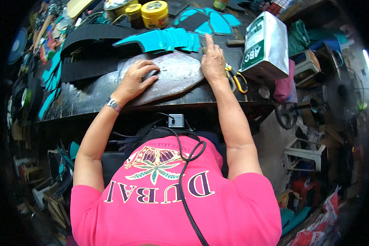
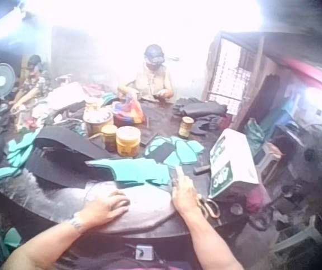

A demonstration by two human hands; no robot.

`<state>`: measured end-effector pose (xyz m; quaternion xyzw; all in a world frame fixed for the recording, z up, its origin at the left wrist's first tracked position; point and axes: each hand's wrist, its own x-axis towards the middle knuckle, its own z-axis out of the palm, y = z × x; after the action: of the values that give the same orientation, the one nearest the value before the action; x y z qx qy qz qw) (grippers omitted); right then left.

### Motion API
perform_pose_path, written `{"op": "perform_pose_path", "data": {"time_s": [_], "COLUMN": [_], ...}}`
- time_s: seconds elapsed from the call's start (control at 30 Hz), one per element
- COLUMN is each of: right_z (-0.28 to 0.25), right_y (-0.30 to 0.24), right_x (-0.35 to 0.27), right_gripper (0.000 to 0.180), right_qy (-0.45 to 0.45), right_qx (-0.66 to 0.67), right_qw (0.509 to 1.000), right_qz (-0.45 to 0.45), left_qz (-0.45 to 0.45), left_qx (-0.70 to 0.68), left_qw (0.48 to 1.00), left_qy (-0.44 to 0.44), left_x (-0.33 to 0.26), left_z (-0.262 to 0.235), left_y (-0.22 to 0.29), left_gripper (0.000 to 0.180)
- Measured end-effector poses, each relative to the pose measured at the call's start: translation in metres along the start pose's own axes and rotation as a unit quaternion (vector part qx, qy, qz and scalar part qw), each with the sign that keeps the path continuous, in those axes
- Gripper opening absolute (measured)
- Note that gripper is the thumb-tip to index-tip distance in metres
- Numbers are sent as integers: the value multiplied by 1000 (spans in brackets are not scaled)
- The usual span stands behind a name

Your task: The person repeatedly picks up teal and black shoe components, aligns them by hand, and presses them together on a workbench. They handle multiple pieces one at a time, occasionally moving items aside to reach the next pair.

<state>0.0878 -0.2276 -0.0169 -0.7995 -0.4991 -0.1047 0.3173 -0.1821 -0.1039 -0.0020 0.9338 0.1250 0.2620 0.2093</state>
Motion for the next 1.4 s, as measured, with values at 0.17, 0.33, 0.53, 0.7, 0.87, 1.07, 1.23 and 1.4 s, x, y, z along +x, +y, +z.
{"op": "perform_pose_path", "data": {"time_s": [0.17, 0.33, 0.53, 0.7, 0.87, 1.07, 1.23, 1.4], "right_z": [-22, -38, -39, -41, -33, 19, 50, 52], "right_y": [11, 23, 33, 24, 7, 13, 13, 11], "right_x": [-20, -38, -45, -40, -27, 35, 63, 73], "right_gripper": [71, 63, 60, 59, 58, 66, 73, 76], "right_qy": [105, 144, 113, 70, 101, -32, -36, -13], "right_qx": [28, -51, -183, -222, -65, 121, 173, 301], "right_qw": [993, 986, 976, 972, 992, 986, 967, 913], "right_qz": [-41, -59, -19, 44, -48, 105, 182, 276], "left_qz": [-22, -26, -33, -30, -27, -7, -18, -13], "left_qx": [-10, -3, -1, -5, 2, 56, 69, 79], "left_qw": [1000, 1000, 999, 999, 1000, 998, 997, 997], "left_qy": [9, 6, 6, 10, 7, 32, 27, 3], "left_x": [-1, 1, 1, 0, 0, 0, 0, 0], "left_z": [3, 1, 1, 0, -1, 1, 4, 4], "left_y": [1, 4, 4, 5, 7, 7, 4, 3], "left_gripper": [21, 20, 20, 20, 19, 32, 42, 41]}}
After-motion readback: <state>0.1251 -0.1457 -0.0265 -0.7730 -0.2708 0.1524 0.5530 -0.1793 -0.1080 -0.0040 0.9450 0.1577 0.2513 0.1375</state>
